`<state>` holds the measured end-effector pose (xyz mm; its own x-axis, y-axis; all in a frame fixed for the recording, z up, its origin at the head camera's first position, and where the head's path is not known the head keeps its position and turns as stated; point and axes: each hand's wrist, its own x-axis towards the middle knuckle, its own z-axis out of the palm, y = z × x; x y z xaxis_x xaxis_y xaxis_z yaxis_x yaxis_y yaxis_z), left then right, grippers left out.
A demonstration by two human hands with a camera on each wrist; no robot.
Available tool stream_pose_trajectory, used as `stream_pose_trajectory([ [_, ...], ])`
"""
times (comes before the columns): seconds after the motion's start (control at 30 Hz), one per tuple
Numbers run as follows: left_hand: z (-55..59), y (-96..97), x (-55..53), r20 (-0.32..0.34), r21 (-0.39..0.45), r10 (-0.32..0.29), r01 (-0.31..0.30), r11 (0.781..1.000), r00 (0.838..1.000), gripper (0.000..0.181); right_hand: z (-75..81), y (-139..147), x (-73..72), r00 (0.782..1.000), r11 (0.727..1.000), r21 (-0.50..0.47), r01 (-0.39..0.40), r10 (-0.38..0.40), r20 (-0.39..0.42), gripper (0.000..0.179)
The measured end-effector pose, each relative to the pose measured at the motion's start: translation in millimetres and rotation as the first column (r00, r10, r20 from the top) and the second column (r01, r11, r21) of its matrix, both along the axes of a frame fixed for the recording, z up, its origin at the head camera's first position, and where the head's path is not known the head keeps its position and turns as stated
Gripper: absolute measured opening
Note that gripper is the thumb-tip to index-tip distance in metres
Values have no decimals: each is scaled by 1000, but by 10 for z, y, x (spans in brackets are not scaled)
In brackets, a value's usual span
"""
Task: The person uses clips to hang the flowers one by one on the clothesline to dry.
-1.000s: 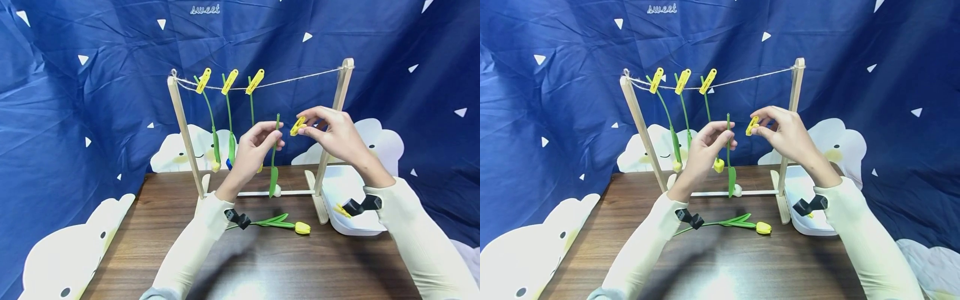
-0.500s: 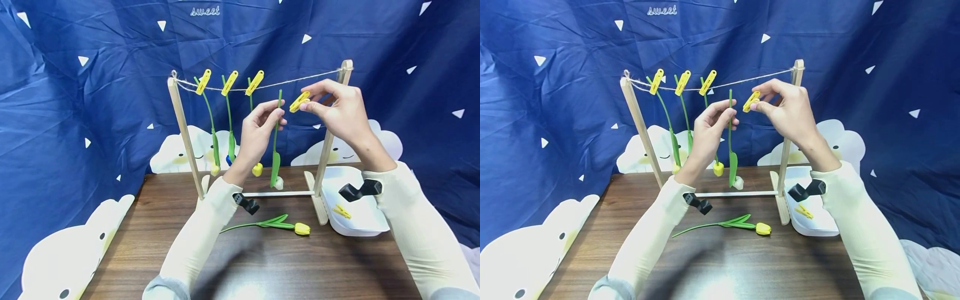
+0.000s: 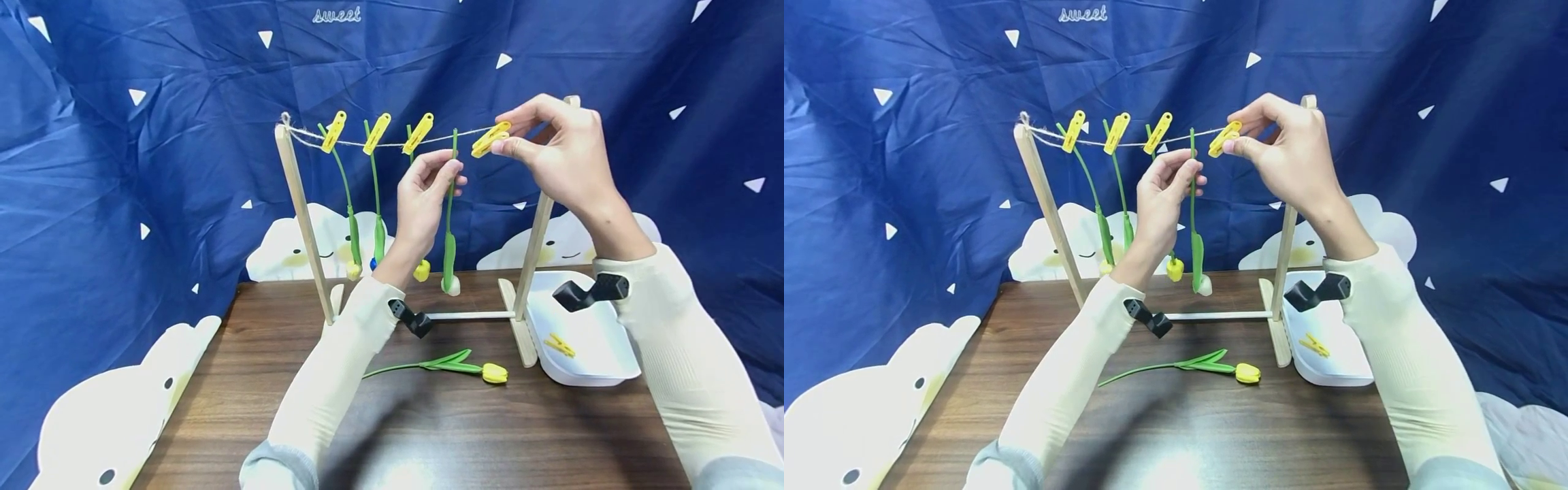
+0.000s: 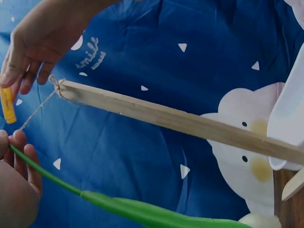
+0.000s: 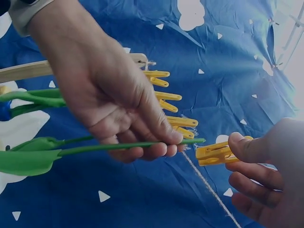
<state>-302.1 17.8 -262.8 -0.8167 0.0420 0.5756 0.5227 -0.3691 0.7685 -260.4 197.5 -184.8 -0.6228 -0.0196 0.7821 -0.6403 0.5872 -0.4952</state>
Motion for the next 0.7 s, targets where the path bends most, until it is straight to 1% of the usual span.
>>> stream_pose_trajectory([
  [0.07,22,41,-1,34,64,-3,1,998,999,14,42,-15,-13,1000,1000,5,-1,1,-7,23],
  [0.13,38,80,-2,61,124,-7,0,992,998,9,76,-33,-35,1000,1000,2,-6,6,3,23],
  [0.23,48,124,-8,86,178,-6,-9,984,996,7,107,-55,-77,1000,1000,-10,-20,20,20,21],
  [0.33,45,145,-24,89,182,16,-32,983,996,12,130,-72,-127,999,1000,-21,-19,19,28,20],
  [0.47,48,160,-39,102,175,40,-57,983,994,17,160,-75,-194,1000,1000,-19,4,-4,28,18],
  [0.57,57,184,-40,124,200,31,-56,978,992,17,180,-72,-245,999,1000,-24,15,-14,33,15],
  [0.7,69,233,-39,152,243,23,-60,968,988,10,201,-71,-312,998,999,-46,8,-5,63,8],
])
